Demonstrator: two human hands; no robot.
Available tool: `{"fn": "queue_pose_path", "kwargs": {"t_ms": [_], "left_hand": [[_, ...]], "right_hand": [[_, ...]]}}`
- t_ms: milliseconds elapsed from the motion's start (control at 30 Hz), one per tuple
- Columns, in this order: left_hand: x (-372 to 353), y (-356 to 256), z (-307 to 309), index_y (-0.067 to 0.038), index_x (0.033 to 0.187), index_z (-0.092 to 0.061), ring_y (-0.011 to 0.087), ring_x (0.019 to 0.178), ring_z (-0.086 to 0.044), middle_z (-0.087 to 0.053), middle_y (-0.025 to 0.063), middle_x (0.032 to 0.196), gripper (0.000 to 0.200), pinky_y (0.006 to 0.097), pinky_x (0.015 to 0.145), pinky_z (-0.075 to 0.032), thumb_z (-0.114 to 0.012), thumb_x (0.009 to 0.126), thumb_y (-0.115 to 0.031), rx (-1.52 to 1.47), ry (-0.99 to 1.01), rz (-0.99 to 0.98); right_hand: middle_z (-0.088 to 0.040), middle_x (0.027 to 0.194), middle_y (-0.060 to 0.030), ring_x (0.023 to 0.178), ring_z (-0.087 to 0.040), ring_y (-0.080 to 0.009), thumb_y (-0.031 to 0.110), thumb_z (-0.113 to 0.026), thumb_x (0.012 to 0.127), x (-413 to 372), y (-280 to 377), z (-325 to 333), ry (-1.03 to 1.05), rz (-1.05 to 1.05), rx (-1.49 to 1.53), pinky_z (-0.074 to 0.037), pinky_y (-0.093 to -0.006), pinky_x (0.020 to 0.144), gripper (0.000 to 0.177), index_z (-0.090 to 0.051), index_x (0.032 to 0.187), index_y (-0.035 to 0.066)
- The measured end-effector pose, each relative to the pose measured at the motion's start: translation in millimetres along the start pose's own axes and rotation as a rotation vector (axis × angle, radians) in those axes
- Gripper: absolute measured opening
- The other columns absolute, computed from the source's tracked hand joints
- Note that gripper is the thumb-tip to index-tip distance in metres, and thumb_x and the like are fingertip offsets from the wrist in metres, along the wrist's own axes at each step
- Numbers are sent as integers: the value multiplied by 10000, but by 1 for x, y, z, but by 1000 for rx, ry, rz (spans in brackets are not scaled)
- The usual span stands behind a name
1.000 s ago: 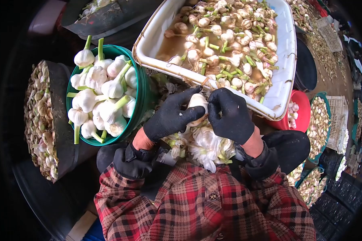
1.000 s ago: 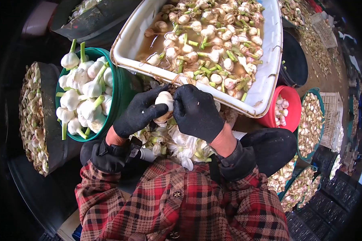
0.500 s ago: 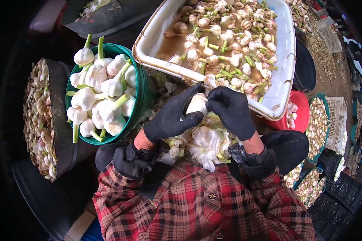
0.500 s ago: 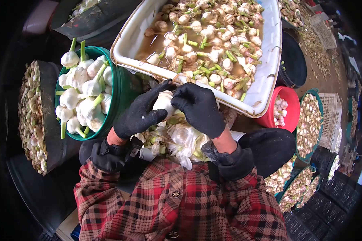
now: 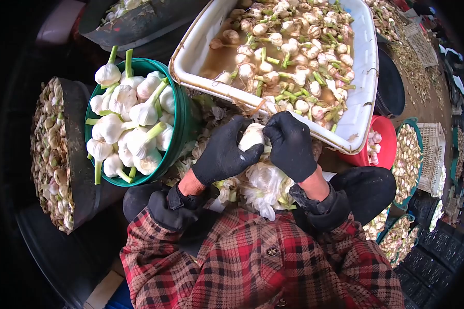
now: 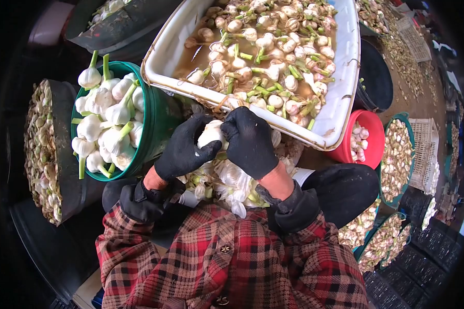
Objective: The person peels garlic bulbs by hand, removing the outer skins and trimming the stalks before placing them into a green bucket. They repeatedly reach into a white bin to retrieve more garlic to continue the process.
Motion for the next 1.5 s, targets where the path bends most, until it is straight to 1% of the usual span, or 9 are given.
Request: {"fn": "queue_pose_path", "kwargs": {"t_ms": [100,167,367,567,667,867,967,1200,1500], "left_hand": [[-4,-5,0,15,1170,-524,165,947,-573,-596,113,1028,564,321,845,-472,-733,684,-178,-87,7,56],[-5,-13,2,10,1179,-520,177,992,-564,-584,118,1064,613,328,880,-461,-758,646,-177,-53,-25,-139],[-3,-15,7,10,1217,-498,221,1026,-581,-584,163,1111,660,346,919,-447,-759,646,-196,-99,1,-294],[-5,-10,8,-7,1327,-415,202,1168,-497,-493,101,1295,806,353,1034,-374,-793,640,-190,-457,65,-163],[-4,-12,9,-22,1335,-416,192,1192,-460,-478,77,1258,861,358,1050,-348,-828,619,-262,-502,73,-99],[-2,-6,7,-8,1353,-394,189,1221,-448,-468,88,1322,773,351,1068,-344,-778,690,-113,-669,121,-126],[-2,-10,7,-2,1357,-398,207,1253,-428,-464,101,1321,805,358,1072,-320,-781,680,-214,-659,71,-56],[-1,-4,-1,3,1346,-411,205,1266,-426,-474,108,1323,678,345,1053,-342,-712,769,-185,-583,11,-67],[-1,5,3,13,1306,-461,204,1236,-455,-502,108,1294,562,339,1041,-357,-681,810,-135,-590,-106,-67]], "right_hand": [[-593,700,-204,689,-594,-402,28,-623,795,0,-14,-3,-38,-169,123,-464,-423,603,72,-558,806,-3],[-597,694,-212,679,-602,-396,31,-622,799,4,-14,-1,-50,-186,142,-466,-414,601,68,-567,800,-9],[-600,679,-216,631,-602,-344,41,-615,810,8,-17,6,-2,-268,187,-464,-389,598,78,-588,791,-30],[-617,685,-199,623,-605,-299,43,-602,822,9,-19,7,107,-259,269,-462,-377,609,88,-597,815,-45],[-627,715,-200,617,-594,-306,32,-604,816,3,-18,4,40,-242,213,-462,-373,615,80,-605,843,-43],[-651,730,-102,661,-580,-149,65,-623,847,-2,-24,6,16,-321,348,-469,-311,635,91,-626,869,-23],[-640,744,-14,675,-541,-67,167,-676,858,-2,-22,10,12,-468,595,-453,-245,630,180,-656,896,-8],[-621,721,-4,637,-506,-69,180,-720,804,-6,-19,9,241,-535,580,-424,-244,575,205,-667,852,-12],[-584,642,-67,604,-494,-98,112,-656,804,-10,-12,5,180,-431,451,-417,-289,566,165,-626,820,-49]]}}
Point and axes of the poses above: each hand's wrist, its own x-axis towards the middle knuckle, its own z-axis out of the back of the hand, y = z × x, the point moved 3 cm from there along x, towards the middle knuckle
